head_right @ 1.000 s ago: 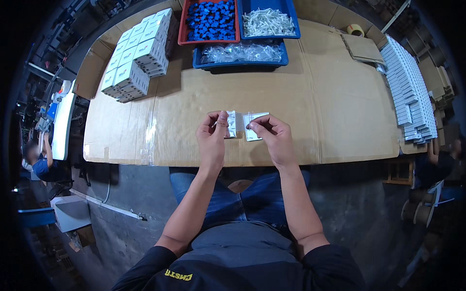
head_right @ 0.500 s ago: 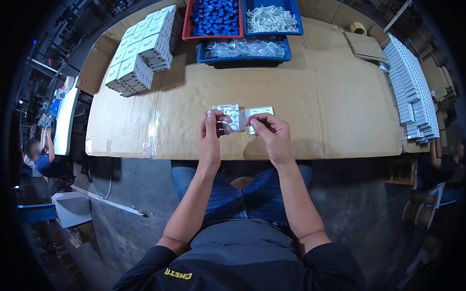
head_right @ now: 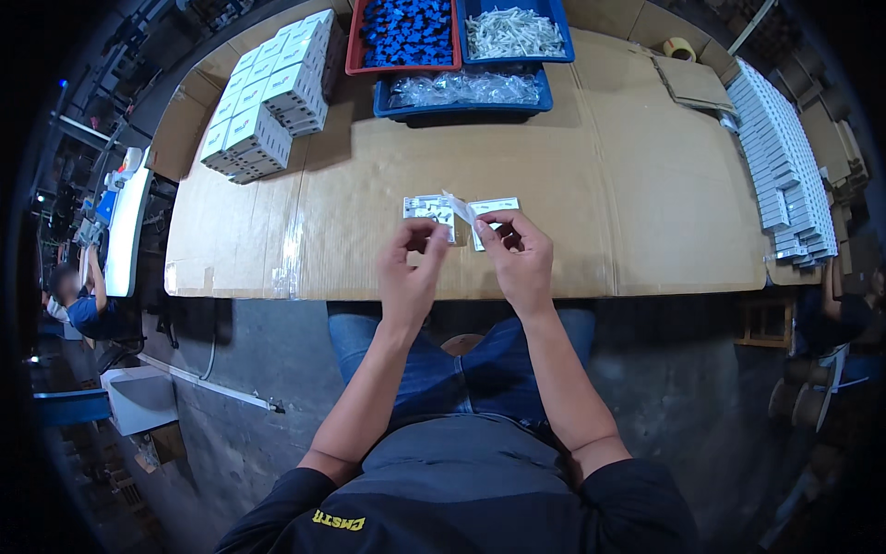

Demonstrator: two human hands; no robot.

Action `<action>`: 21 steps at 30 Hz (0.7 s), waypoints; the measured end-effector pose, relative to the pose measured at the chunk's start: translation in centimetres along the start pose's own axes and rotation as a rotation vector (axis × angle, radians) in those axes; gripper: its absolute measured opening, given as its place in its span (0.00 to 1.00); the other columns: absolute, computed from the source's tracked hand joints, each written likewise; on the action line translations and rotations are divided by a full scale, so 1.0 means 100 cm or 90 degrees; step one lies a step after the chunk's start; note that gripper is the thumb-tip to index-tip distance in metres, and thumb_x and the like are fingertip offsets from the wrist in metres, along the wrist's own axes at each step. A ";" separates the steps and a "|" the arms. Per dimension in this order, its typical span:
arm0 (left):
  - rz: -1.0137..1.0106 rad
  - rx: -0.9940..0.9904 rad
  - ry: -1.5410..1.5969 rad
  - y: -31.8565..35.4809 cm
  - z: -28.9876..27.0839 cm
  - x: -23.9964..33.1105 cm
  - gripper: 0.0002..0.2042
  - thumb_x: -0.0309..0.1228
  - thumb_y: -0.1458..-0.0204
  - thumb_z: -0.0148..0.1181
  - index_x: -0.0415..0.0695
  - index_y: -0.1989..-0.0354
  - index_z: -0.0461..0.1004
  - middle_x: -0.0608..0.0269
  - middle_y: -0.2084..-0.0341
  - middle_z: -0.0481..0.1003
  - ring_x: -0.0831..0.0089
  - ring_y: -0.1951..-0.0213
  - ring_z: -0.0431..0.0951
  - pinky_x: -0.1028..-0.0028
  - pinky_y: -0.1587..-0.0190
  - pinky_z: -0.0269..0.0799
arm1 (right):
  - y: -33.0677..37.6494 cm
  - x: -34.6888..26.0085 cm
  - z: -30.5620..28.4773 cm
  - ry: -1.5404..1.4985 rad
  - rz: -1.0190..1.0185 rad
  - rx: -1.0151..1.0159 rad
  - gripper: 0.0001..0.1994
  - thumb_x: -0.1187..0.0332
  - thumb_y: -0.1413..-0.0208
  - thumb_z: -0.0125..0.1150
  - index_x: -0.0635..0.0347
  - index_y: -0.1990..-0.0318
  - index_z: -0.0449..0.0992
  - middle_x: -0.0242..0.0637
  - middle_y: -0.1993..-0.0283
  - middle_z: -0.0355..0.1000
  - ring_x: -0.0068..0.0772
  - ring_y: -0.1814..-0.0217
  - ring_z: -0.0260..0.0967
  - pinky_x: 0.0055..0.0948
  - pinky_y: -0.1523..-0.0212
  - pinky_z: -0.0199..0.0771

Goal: Manually assemble and package electronic components into boxes.

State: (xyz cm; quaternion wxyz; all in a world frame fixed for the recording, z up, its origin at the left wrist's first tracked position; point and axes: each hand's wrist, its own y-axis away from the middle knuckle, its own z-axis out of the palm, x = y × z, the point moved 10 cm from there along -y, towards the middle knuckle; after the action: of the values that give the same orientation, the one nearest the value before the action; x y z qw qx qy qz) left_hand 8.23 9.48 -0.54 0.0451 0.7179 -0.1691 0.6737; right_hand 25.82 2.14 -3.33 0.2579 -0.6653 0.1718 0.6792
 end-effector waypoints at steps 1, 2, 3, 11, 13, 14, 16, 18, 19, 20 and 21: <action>-0.001 0.001 -0.001 0.000 0.002 -0.002 0.09 0.31 0.40 0.69 0.39 0.61 0.78 0.68 0.71 0.80 0.81 0.70 0.74 0.79 0.64 0.69 | 0.001 -0.001 0.001 0.041 -0.011 -0.001 0.04 0.75 0.40 0.69 0.63 0.58 0.82 0.27 0.65 0.78 0.13 0.67 0.67 0.17 0.68 0.67; 0.015 -0.022 0.001 0.000 0.009 -0.002 0.08 0.31 0.40 0.70 0.39 0.61 0.79 0.68 0.70 0.80 0.82 0.69 0.74 0.79 0.64 0.69 | 0.002 -0.002 0.003 0.041 -0.010 -0.002 0.04 0.75 0.40 0.69 0.63 0.58 0.82 0.27 0.65 0.78 0.13 0.67 0.67 0.17 0.68 0.67; 0.031 -0.046 0.005 -0.001 0.015 -0.003 0.08 0.30 0.40 0.70 0.39 0.60 0.80 0.68 0.69 0.80 0.84 0.69 0.74 0.79 0.63 0.69 | 0.003 -0.012 0.007 0.082 -0.058 -0.002 0.05 0.76 0.41 0.70 0.63 0.59 0.83 0.28 0.64 0.79 0.15 0.68 0.67 0.18 0.68 0.67; -0.032 -0.024 0.052 -0.003 0.013 -0.020 0.08 0.31 0.41 0.70 0.39 0.60 0.80 0.70 0.69 0.81 0.85 0.70 0.75 0.81 0.65 0.69 | 0.009 -0.031 0.018 0.177 -0.188 -0.014 0.07 0.80 0.46 0.71 0.62 0.61 0.83 0.35 0.61 0.80 0.25 0.65 0.74 0.23 0.68 0.69; -0.022 -0.025 0.024 -0.004 0.011 -0.020 0.08 0.30 0.40 0.69 0.39 0.60 0.80 0.69 0.69 0.81 0.85 0.70 0.76 0.81 0.66 0.70 | 0.011 -0.037 0.021 0.197 -0.215 -0.013 0.07 0.81 0.46 0.71 0.62 0.61 0.84 0.35 0.61 0.81 0.25 0.63 0.76 0.24 0.68 0.71; -0.023 -0.026 0.024 -0.003 0.010 -0.020 0.08 0.30 0.40 0.69 0.39 0.60 0.80 0.69 0.69 0.81 0.85 0.70 0.76 0.81 0.66 0.70 | 0.011 -0.036 0.021 0.196 -0.214 -0.013 0.07 0.81 0.46 0.71 0.62 0.61 0.84 0.35 0.61 0.81 0.25 0.63 0.76 0.24 0.68 0.71; -0.036 -0.029 0.008 -0.004 0.010 -0.017 0.06 0.27 0.41 0.68 0.38 0.59 0.81 0.65 0.67 0.82 0.80 0.69 0.77 0.77 0.64 0.72 | 0.011 -0.035 0.023 0.213 -0.216 -0.024 0.07 0.82 0.46 0.70 0.63 0.60 0.84 0.36 0.61 0.81 0.25 0.64 0.77 0.23 0.67 0.72; -0.041 -0.026 0.010 -0.002 0.009 -0.016 0.06 0.28 0.40 0.68 0.38 0.60 0.81 0.68 0.69 0.82 0.83 0.70 0.77 0.79 0.65 0.71 | 0.010 -0.031 0.023 0.201 -0.199 -0.028 0.07 0.81 0.45 0.70 0.64 0.60 0.83 0.36 0.61 0.81 0.24 0.64 0.77 0.23 0.67 0.74; -0.045 -0.022 0.012 -0.002 0.008 -0.017 0.07 0.29 0.40 0.68 0.39 0.60 0.82 0.70 0.71 0.81 0.85 0.70 0.77 0.81 0.65 0.70 | 0.010 -0.027 0.023 0.188 -0.183 -0.032 0.06 0.81 0.45 0.70 0.64 0.60 0.83 0.36 0.61 0.81 0.24 0.65 0.77 0.23 0.67 0.75; -0.046 -0.023 0.012 -0.002 0.008 -0.018 0.07 0.29 0.40 0.68 0.39 0.60 0.82 0.70 0.71 0.81 0.85 0.70 0.77 0.81 0.65 0.70 | 0.010 -0.026 0.023 0.188 -0.182 -0.030 0.06 0.81 0.45 0.70 0.64 0.60 0.83 0.36 0.61 0.81 0.24 0.65 0.77 0.23 0.67 0.75; -0.051 -0.018 0.006 -0.002 0.006 -0.020 0.06 0.29 0.40 0.68 0.38 0.60 0.82 0.70 0.72 0.81 0.85 0.70 0.77 0.81 0.65 0.70 | 0.009 -0.023 0.024 0.166 -0.164 -0.039 0.05 0.80 0.43 0.69 0.66 0.60 0.83 0.35 0.61 0.80 0.23 0.65 0.77 0.23 0.66 0.76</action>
State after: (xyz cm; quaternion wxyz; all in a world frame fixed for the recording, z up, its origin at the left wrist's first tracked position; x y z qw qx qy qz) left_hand 8.82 9.81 -2.52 0.0830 0.7199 -0.1499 0.6726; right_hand 23.32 2.49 -1.04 0.2977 -0.7719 0.0964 0.5534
